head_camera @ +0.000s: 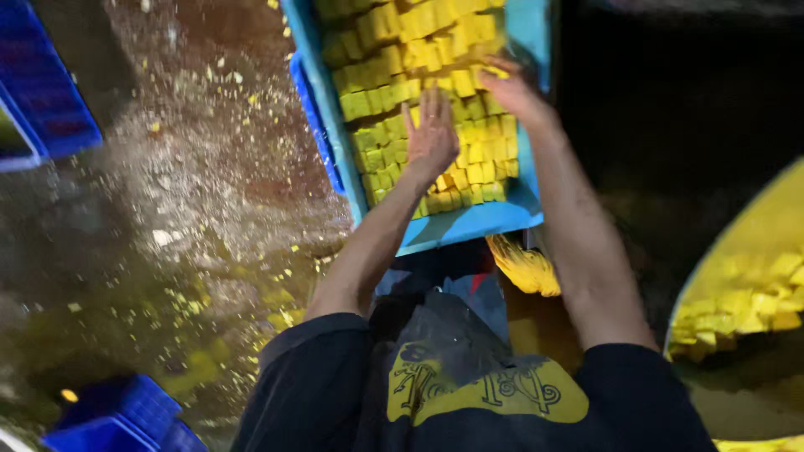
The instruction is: The person carries a wooden mold frame holding a pressed block of scored tofu across the wet floor, then scoops yellow tofu cubes by hand from a large water-filled vat and packs them into a blue plastic crate, arranging the cubes as the crate fills.
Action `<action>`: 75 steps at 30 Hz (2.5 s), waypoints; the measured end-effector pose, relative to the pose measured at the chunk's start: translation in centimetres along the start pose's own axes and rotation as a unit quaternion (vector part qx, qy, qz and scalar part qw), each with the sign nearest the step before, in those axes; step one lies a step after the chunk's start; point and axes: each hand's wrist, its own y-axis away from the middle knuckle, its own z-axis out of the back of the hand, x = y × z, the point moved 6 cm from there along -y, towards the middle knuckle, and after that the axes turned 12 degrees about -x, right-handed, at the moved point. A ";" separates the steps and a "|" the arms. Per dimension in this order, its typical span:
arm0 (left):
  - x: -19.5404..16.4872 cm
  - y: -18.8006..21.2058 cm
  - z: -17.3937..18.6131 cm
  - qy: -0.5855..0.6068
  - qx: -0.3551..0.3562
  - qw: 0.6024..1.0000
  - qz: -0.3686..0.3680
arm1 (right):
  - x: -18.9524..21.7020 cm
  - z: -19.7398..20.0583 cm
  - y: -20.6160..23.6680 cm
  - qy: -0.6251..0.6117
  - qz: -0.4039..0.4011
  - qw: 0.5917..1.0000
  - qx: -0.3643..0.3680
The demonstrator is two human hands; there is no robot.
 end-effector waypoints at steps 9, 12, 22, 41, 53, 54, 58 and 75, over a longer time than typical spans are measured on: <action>-10.8 -0.6 4.1 0.194 -0.201 0.960 -0.026 | -6.1 11.0 17.3 -0.192 0.037 0.978 -0.069; -20.8 0.9 7.2 0.377 -0.263 0.882 -0.107 | -6.5 20.2 27.3 -0.278 0.131 0.947 -0.092; -51.7 15.8 -4.7 0.207 0.457 0.794 -0.343 | -36.6 36.0 36.2 0.192 -0.125 0.950 -0.212; -50.1 16.7 -16.0 0.075 0.398 0.823 -0.397 | -39.8 45.9 28.6 -0.014 -0.071 0.988 -0.134; -54.4 10.4 -14.2 0.021 0.207 0.878 -0.432 | -34.8 47.6 14.4 0.280 -0.115 0.934 -0.187; -54.5 10.0 -13.8 0.039 0.215 0.878 -0.426 | -34.7 47.8 14.2 0.274 -0.107 0.936 -0.194; -54.9 7.4 -13.3 0.211 0.310 0.877 -0.302 | -37.0 48.7 15.3 0.161 -0.087 0.955 -0.232; -60.3 7.1 -17.5 0.749 0.294 0.593 -0.006 | -40.8 47.5 24.4 -0.177 -0.057 0.924 -0.334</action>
